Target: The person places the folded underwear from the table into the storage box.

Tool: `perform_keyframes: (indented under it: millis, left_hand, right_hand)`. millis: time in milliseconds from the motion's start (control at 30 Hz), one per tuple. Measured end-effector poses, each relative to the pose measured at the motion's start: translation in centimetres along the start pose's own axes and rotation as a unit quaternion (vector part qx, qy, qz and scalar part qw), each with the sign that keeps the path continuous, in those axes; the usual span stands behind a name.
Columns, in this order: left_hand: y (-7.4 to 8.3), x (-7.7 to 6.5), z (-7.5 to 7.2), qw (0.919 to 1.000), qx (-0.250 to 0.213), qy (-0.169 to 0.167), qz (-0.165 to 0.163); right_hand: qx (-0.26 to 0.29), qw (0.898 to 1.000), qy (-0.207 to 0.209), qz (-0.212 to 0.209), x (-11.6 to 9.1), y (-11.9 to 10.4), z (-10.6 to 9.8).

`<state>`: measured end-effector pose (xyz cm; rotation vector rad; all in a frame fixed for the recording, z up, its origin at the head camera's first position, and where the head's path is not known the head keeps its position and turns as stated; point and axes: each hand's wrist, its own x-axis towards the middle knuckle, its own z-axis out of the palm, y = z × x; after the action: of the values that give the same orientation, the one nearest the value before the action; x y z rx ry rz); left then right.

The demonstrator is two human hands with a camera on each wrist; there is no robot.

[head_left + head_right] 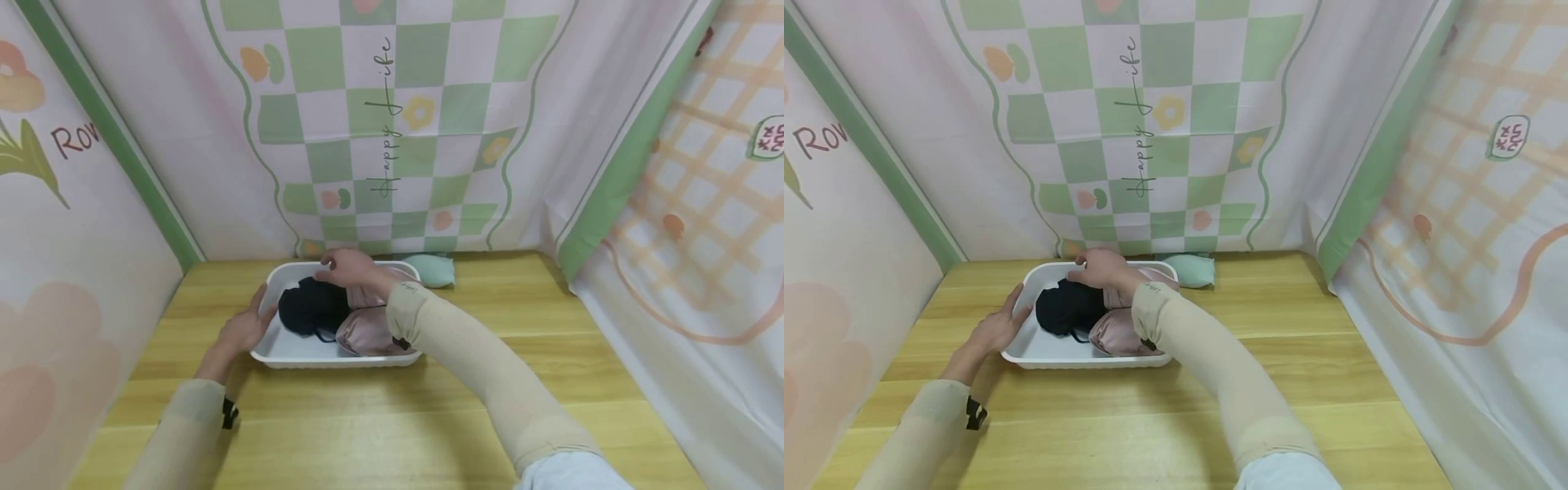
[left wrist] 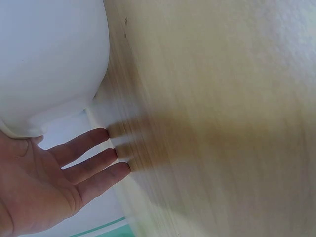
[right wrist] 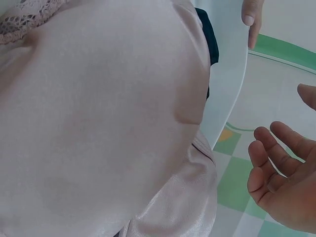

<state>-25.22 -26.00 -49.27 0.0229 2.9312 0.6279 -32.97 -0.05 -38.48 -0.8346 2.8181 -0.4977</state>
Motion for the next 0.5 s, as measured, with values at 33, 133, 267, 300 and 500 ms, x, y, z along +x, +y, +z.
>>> perform_keyframes:
  millis: [33, 133, 267, 300, 500]
  left_hand:
    - [0.0, 0.0, 0.0, 1.0, 0.0, 0.0, 0.0]
    - [0.0, 0.0, 0.0, 1.0, 0.0, -0.001, -0.004]
    - [0.0, 0.2, 0.1, 0.9999, 0.0, -0.006, -0.012]
    - [0.0, 0.3, 0.2, 0.9999, -0.001, -0.007, -0.013]
    - [0.1, 0.4, 0.2, 0.9997, -0.001, -0.014, -0.018]
  right_hand:
    - [0.007, 1.0, 0.001, -0.002, -0.1, 0.0, -0.1]
    - [0.023, 1.0, 0.008, -0.011, -0.2, 0.1, -0.3]
    - [0.041, 0.999, 0.02, -0.021, -0.3, 0.5, -0.4]
    - [0.046, 0.998, 0.022, -0.022, -0.4, 0.6, -0.4]
    - [0.089, 0.996, 0.019, -0.009, -0.7, 1.2, -0.9]
